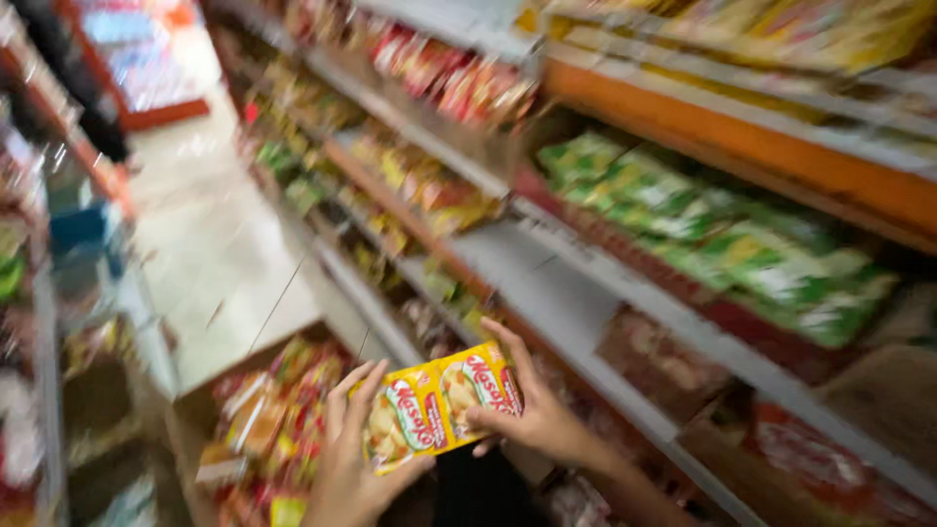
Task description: The person takes packets of instant noodles from a cardboard box on the floor and places them onto shelves in a store, arranging them by brand and type.
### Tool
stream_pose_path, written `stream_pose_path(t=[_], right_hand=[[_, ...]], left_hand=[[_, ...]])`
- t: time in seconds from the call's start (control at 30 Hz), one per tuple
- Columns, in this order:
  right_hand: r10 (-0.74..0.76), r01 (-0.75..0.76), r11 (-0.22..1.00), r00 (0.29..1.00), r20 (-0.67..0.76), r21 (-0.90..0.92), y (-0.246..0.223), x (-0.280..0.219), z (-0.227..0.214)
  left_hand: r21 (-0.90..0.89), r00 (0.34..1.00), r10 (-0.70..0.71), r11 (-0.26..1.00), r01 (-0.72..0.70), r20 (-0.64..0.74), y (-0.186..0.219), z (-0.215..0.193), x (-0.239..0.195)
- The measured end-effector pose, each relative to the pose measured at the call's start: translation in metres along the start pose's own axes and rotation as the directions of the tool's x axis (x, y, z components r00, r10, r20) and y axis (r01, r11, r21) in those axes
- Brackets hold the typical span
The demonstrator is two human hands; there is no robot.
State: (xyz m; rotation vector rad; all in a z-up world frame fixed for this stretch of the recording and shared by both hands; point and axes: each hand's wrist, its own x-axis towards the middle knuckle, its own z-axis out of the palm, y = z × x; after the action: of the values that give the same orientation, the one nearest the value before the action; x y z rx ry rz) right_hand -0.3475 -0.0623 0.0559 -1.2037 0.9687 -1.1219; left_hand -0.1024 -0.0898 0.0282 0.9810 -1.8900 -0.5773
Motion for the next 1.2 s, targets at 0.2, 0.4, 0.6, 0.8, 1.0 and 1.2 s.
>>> stream_pose_path(t=[0.2,0.4,0.6,0.8,1.0,1.2], right_hand=[[-0.282,0.283,0.901,0.958,0.053,-0.327,-0.091,-0.04,-0.039],[-0.466,0.353,0.839,0.859,-0.213,-0.413,-0.151,-0.039,-0.057],[-0.52,0.476,0.854,0.801,-0.296,-0.21,-0.208,-0.014,-0.081],[-0.63,0.675,0.738,0.678,-0.379,-0.019,-0.255,0.019,-0.102],[-0.74,0.798,0.602,0.549,-0.389,-0.02,-0.285,0.044,-0.116],[-0.753,0.842,0.538,0.466,-0.465,-0.028,-0.303,0.035,-0.139]], left_hand=[[-0.043,0.959,0.281,0.958,-0.282,-0.038,0.056,0.001,0.083],[-0.736,0.997,-0.064,0.673,0.076,0.044,0.132,0.021,0.158],[-0.919,0.997,0.055,0.394,0.023,0.048,0.203,0.034,0.234],[-0.901,0.991,0.056,0.425,0.084,0.119,0.238,0.054,0.296],[-0.961,0.983,0.044,0.225,0.162,0.176,0.249,0.09,0.374],[-0.94,0.951,0.035,0.161,0.299,0.309,0.265,0.147,0.429]])
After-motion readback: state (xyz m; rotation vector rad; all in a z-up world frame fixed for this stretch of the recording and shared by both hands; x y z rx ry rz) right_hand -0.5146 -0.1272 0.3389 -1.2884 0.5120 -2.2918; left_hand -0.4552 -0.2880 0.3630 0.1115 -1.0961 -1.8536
